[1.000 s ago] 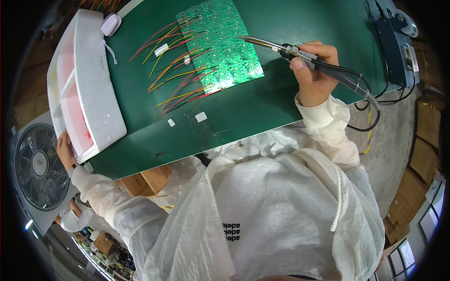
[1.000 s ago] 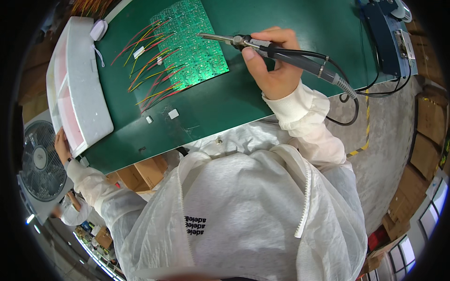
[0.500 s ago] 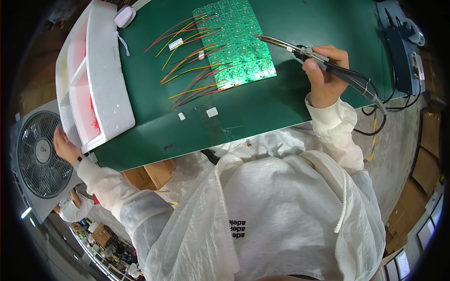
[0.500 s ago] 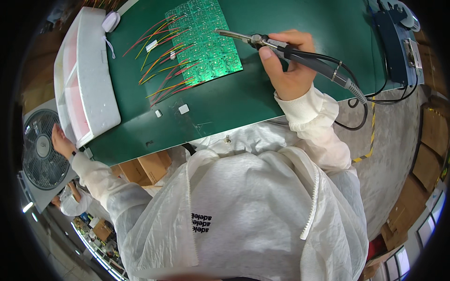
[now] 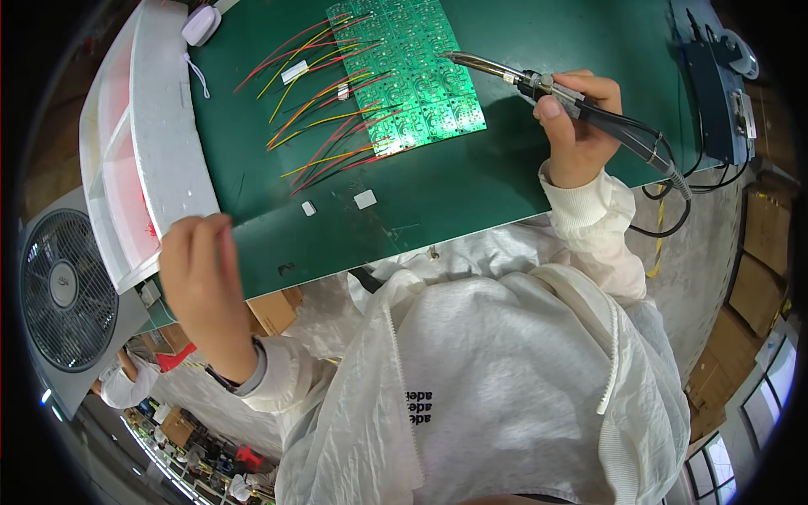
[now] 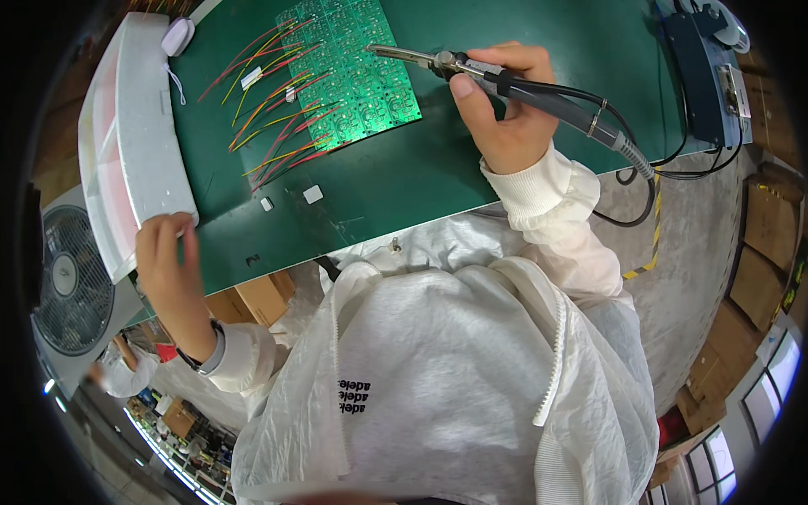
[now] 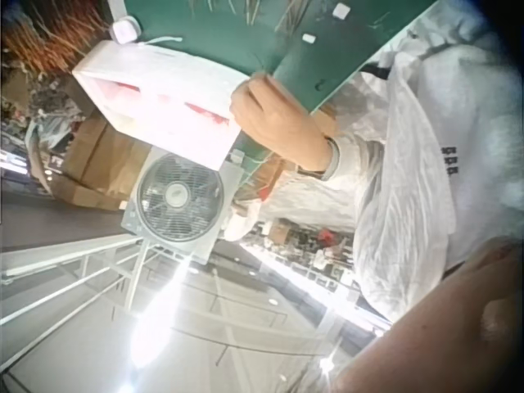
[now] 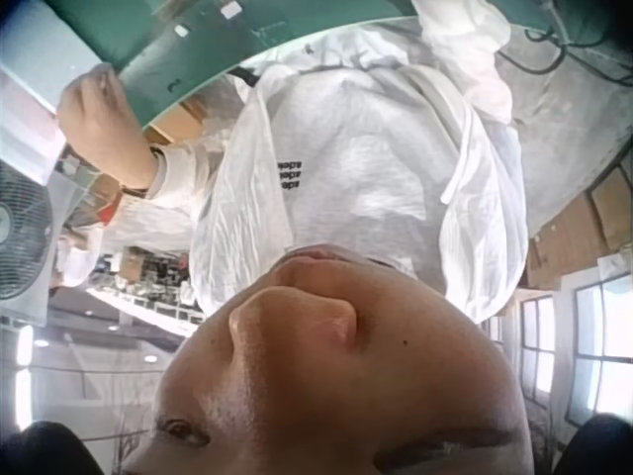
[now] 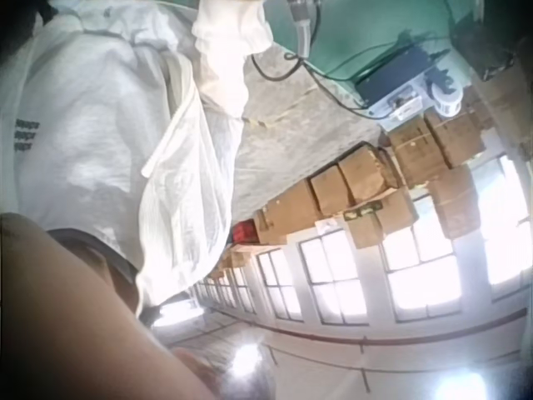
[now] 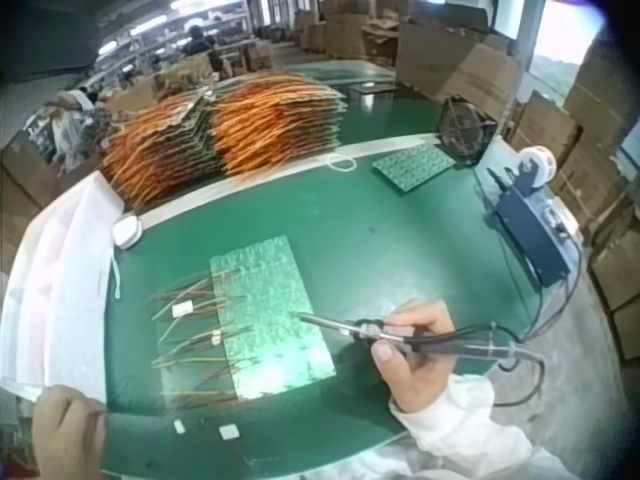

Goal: The person solders wires to a circuit board using a soldering iron, retrieving additional wires from a tray by hand.

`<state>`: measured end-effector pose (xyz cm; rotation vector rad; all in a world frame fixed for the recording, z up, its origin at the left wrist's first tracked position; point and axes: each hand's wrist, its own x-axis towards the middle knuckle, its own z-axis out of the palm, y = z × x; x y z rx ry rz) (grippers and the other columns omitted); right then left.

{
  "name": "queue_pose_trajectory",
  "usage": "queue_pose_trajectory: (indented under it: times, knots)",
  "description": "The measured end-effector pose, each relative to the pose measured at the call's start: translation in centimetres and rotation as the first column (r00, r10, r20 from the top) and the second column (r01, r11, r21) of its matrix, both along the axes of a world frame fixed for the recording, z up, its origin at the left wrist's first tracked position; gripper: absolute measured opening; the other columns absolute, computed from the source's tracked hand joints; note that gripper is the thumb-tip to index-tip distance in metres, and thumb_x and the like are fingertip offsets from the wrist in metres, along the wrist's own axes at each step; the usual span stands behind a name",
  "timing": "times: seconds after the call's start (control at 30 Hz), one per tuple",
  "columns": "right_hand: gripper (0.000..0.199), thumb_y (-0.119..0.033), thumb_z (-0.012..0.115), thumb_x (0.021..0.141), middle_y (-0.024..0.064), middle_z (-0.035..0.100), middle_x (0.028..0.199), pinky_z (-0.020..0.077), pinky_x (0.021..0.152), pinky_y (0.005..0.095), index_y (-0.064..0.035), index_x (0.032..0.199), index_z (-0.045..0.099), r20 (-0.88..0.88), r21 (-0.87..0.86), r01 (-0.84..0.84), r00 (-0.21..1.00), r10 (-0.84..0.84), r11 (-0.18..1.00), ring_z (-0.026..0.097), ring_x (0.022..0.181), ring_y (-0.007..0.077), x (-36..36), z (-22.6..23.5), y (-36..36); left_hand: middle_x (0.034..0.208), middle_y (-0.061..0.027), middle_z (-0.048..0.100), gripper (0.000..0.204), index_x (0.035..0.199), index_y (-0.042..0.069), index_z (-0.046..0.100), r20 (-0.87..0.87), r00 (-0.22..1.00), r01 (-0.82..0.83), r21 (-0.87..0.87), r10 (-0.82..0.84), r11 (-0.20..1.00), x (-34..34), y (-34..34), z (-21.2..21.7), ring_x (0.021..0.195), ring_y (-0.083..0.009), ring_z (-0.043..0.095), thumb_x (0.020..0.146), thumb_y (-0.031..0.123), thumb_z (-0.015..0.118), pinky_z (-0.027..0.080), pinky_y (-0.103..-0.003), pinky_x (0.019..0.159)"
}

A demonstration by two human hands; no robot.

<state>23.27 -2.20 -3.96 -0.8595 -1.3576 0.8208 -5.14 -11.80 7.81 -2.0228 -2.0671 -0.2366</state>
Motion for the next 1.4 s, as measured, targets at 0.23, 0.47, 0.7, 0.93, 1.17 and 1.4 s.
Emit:
queue_pose_trajectory:
  times: [0.23, 0.47, 0.7, 0.93, 1.17, 1.4]
  knots:
    - [0.026, -0.002, 0.062, 0.070, 0.0069, 0.050, 0.084, 0.0388, 0.068, 0.0228, -0.0013, 0.092, 0.048, 0.032, 0.010, 0.021, 0.999, -0.021, 1.000, 0.048, 0.073, 0.0114, 0.1, 0.0, -0.1, 0.085, -0.0092, 0.056, 0.015, 0.079, 0.002, 0.048, 0.434, 0.821, 0.459, -0.116, -0.370, 0.881, 3.3, 1.6, -5.4, 0.080, -0.0243, 0.052, 0.068, -0.006, 0.055, 0.040, -0.031, 0.071]
    - [0.027, -0.003, 0.062, 0.070, 0.0072, 0.050, 0.079, 0.0392, 0.065, 0.0225, -0.0013, 0.092, 0.046, 0.002, 0.002, -0.006, 1.000, 0.006, 1.000, 0.048, 0.069, 0.0111, -0.1, 0.2, -0.1, 0.087, -0.0094, 0.055, 0.010, 0.087, 0.002, 0.042, 0.772, 0.570, 0.338, 0.091, -0.281, 0.937, 7.3, 1.0, -10.6, 0.077, -0.0169, 0.051, 0.079, -0.004, 0.046, 0.039, -0.027, 0.072]
    - [0.027, -0.003, 0.061, 0.070, 0.0082, 0.051, 0.078, 0.0384, 0.061, 0.0222, -0.0004, 0.092, 0.045, 0.005, 0.026, -0.098, 0.995, 0.098, 0.995, 0.048, 0.067, 0.0114, 0.3, 0.2, -0.4, 0.077, -0.0054, 0.041, 0.010, 0.096, 0.002, 0.037, 0.941, 0.321, 0.162, 0.054, -0.105, 0.985, 8.6, 1.3, -9.3, 0.062, -0.0113, 0.047, 0.087, 0.003, 0.035, 0.038, -0.022, 0.059]
    - [0.025, -0.006, 0.062, 0.070, 0.0084, 0.052, 0.073, 0.0362, 0.057, 0.0217, 0.0010, 0.087, 0.046, -0.092, -0.027, -0.203, 0.976, 0.200, 0.979, 0.046, 0.063, 0.0111, 1.2, 0.0, -0.5, 0.078, -0.0040, 0.044, 0.016, 0.101, 0.002, 0.040, 0.992, 0.124, 0.050, 0.026, -0.032, 0.998, 9.4, 2.7, -7.8, 0.061, -0.0079, 0.043, 0.086, 0.004, 0.040, 0.035, -0.019, 0.054]
    - [0.024, -0.004, 0.061, 0.069, 0.0088, 0.052, 0.073, 0.0359, 0.056, 0.0211, 0.0019, 0.086, 0.045, -0.127, -0.095, -0.252, 0.962, 0.240, 0.963, 0.045, 0.062, 0.0106, 1.0, 0.3, -0.6, 0.079, -0.0047, 0.050, 0.007, 0.088, 0.001, 0.049, 0.746, 0.657, 0.114, 0.045, -0.109, 0.992, 9.2, 3.3, -8.8, 0.066, -0.0119, 0.048, 0.082, 0.001, 0.046, 0.039, -0.023, 0.060]
    - [0.023, -0.004, 0.060, 0.069, 0.0089, 0.052, 0.072, 0.0361, 0.056, 0.0208, 0.0020, 0.086, 0.046, -0.060, -0.066, -0.268, 0.963, 0.264, 0.961, 0.046, 0.061, 0.0102, 1.0, 0.5, -0.6, 0.077, -0.0079, 0.053, 0.013, 0.082, 0.003, 0.056, 0.585, 0.784, 0.127, 0.173, -0.206, 0.977, 9.8, 3.4, -9.1, 0.066, -0.0178, 0.052, 0.071, -0.003, 0.058, 0.041, -0.025, 0.063]
